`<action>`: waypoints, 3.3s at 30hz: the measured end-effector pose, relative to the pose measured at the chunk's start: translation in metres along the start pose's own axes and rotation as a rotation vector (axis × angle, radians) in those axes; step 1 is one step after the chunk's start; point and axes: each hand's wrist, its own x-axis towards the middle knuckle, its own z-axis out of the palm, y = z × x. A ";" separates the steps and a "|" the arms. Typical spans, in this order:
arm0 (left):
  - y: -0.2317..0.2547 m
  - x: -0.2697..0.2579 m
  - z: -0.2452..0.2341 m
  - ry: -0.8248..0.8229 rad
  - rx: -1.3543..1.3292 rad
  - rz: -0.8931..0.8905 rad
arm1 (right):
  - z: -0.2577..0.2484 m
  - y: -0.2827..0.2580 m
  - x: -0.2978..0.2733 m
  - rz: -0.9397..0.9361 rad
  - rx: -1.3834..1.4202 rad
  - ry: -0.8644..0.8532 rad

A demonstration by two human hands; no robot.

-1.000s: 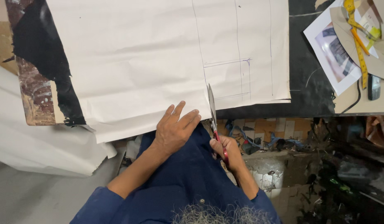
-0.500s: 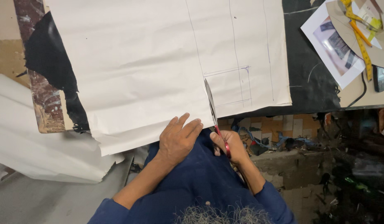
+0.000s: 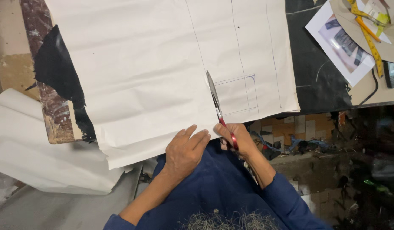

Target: The person marks a pattern on white paper using a pencil and a rectangular box as a guide, then uses a measuring tape to add measurements. They draw curved lines and cut the paper along the marked lines with scissors. Finally, they place the cut paper pattern onto a black fabric sheet.

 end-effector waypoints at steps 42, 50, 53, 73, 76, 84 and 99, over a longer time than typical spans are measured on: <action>0.026 0.012 -0.055 -0.002 -0.265 -0.075 | 0.005 -0.079 0.075 -0.106 -0.240 0.115; 0.035 0.013 -0.060 0.009 -0.278 -0.048 | 0.007 -0.103 0.102 -0.128 -0.103 0.069; 0.035 0.011 -0.059 0.023 -0.278 -0.055 | 0.006 -0.103 0.098 -0.114 -0.238 0.112; 0.039 0.013 -0.068 -0.012 -0.365 -0.100 | 0.010 -0.146 0.113 -0.094 -0.289 0.134; 0.041 0.017 -0.069 -0.019 -0.360 -0.084 | 0.008 -0.155 0.120 -0.102 -0.359 0.126; -0.040 0.054 -0.121 -0.156 -0.043 -0.372 | -0.018 -0.119 0.068 -0.131 -0.214 -0.035; -0.050 0.084 -0.079 -0.374 0.617 0.146 | -0.061 0.145 -0.028 -0.189 0.118 0.963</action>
